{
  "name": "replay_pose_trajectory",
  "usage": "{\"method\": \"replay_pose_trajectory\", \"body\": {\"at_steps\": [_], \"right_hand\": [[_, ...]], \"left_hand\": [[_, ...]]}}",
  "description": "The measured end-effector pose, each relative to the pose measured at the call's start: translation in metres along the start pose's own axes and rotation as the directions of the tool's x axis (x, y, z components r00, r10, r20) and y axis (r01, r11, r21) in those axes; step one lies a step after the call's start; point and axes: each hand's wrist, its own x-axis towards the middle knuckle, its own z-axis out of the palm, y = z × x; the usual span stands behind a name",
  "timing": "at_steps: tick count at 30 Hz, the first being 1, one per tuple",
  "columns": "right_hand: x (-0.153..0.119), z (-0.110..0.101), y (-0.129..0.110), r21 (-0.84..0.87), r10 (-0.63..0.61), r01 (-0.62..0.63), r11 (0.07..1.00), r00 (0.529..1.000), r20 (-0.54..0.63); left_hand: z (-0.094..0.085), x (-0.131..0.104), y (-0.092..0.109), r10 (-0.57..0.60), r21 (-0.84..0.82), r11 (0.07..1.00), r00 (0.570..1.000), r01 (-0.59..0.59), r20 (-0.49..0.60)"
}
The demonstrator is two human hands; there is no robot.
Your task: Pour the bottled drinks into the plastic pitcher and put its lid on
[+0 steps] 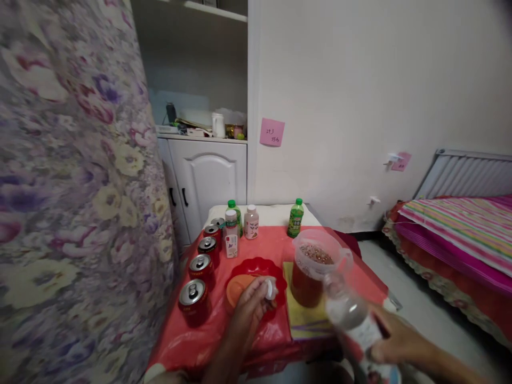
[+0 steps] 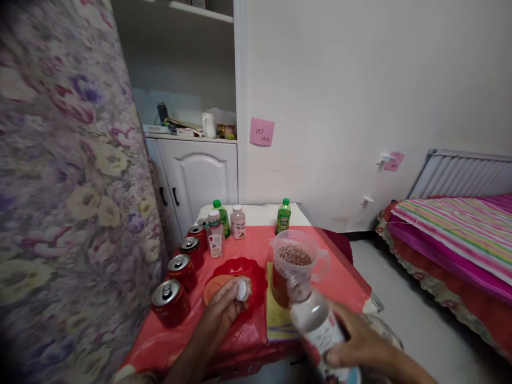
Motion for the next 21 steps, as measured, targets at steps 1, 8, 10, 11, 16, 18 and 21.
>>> {"method": "replay_pose_trajectory", "body": {"at_steps": [1,8,10,11,16,18,21], "right_hand": [[0.005,0.016,0.011,0.088,0.043,-0.049,0.995,0.996,0.075],[0.04,0.066,0.048,0.37,0.024,-0.099,0.924,0.979,0.201],[0.045,0.067,0.06,0.375,-0.008,-0.073,0.924,0.978,0.21],[0.046,0.067,0.065,0.362,-0.014,-0.063,0.93,0.978,0.207],[0.045,0.068,0.081,0.213,0.008,-0.046,0.976,0.985,0.174],[0.042,0.066,0.083,0.169,-0.009,-0.019,0.985,0.986,0.167],[0.039,0.061,0.089,0.105,-0.039,0.022,0.994,0.986,0.161]], "left_hand": [[0.001,-0.001,-0.001,0.004,0.022,1.0,1.0,-0.004,0.003],[-0.001,-0.005,-0.01,0.016,0.236,0.972,1.0,-0.018,0.011],[0.0,-0.007,-0.009,0.018,0.317,0.948,1.0,-0.022,0.017],[0.001,-0.009,-0.008,0.016,0.359,0.933,1.0,-0.023,0.024],[0.017,-0.018,-0.007,0.014,0.577,0.815,0.999,-0.041,0.051],[0.026,-0.022,-0.008,0.028,0.705,0.706,0.998,-0.062,0.06],[0.043,-0.028,-0.004,0.029,0.854,0.515,0.997,-0.07,0.064]]}}
